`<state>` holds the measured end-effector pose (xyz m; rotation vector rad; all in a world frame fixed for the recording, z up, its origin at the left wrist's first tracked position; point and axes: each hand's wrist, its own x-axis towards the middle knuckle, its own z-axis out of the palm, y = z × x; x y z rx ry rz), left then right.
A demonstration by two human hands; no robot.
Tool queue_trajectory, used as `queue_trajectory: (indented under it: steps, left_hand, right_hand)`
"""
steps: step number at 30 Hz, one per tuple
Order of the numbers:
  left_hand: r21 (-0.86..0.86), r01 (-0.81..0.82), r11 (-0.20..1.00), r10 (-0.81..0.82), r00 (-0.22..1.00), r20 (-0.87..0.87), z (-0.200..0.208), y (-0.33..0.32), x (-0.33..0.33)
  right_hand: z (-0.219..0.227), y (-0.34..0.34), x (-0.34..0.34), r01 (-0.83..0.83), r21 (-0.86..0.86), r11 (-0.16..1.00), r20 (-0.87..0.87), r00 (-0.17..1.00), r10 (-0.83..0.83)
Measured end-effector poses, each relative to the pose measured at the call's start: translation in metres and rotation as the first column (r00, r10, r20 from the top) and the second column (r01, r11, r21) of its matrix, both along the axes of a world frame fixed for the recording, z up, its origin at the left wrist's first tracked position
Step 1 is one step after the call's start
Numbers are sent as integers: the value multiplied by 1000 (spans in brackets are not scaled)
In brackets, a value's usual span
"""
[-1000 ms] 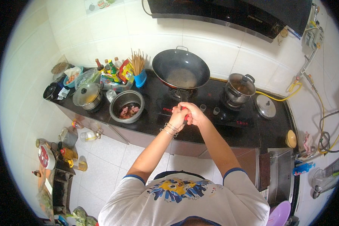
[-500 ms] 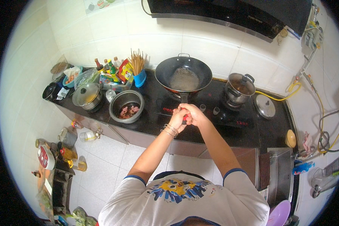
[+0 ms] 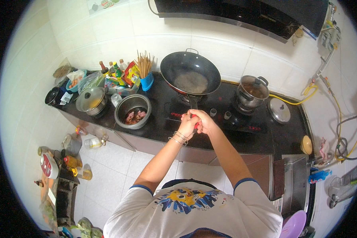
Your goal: The person seasons raw meat in a metal bowl with liquid from a bottle and a packet. They then pour a liquid from a carton into a wok on the stove and stir the contents. Finally, they transfer the contents of the wok into the bowl with the meat and mix it with a spoon.
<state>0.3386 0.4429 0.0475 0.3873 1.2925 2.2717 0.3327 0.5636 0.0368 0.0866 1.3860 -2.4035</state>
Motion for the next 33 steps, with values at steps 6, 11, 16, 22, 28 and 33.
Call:
queue_trajectory:
  steps: [6, 11, 16, 22, 28, 33]
  left_hand:
    - [55, -13, 998, 9, 997, 83, 11, 0, 0]
    - [142, 8, 990, -35, 983, 183, 7, -2, -2]
    - [203, 45, 978, -94, 966, 241, -1, 1, -3]
    - [105, 17, 994, -38, 978, 204, 7, 4, 1]
    - [-1, 3, 1000, -3, 998, 55, 0, 1, 2]
    - [45, 53, 998, -55, 998, 34, -5, -4, -3]
  right_hand:
    - [-2, 1, -6, -16, -20, 1000, 18, 1000, 16]
    - [12, 0, -1, -22, 58, 998, 35, 999, 20]
    - [31, -8, 12, 66, 136, 988, 67, 995, -76]
    - [29, -2, 17, 46, 68, 997, 72, 996, -51]
    - [9, -8, 8, 49, -2, 999, 11, 999, -49]
    - [15, -10, 7, 47, 84, 995, -28, 999, -45]
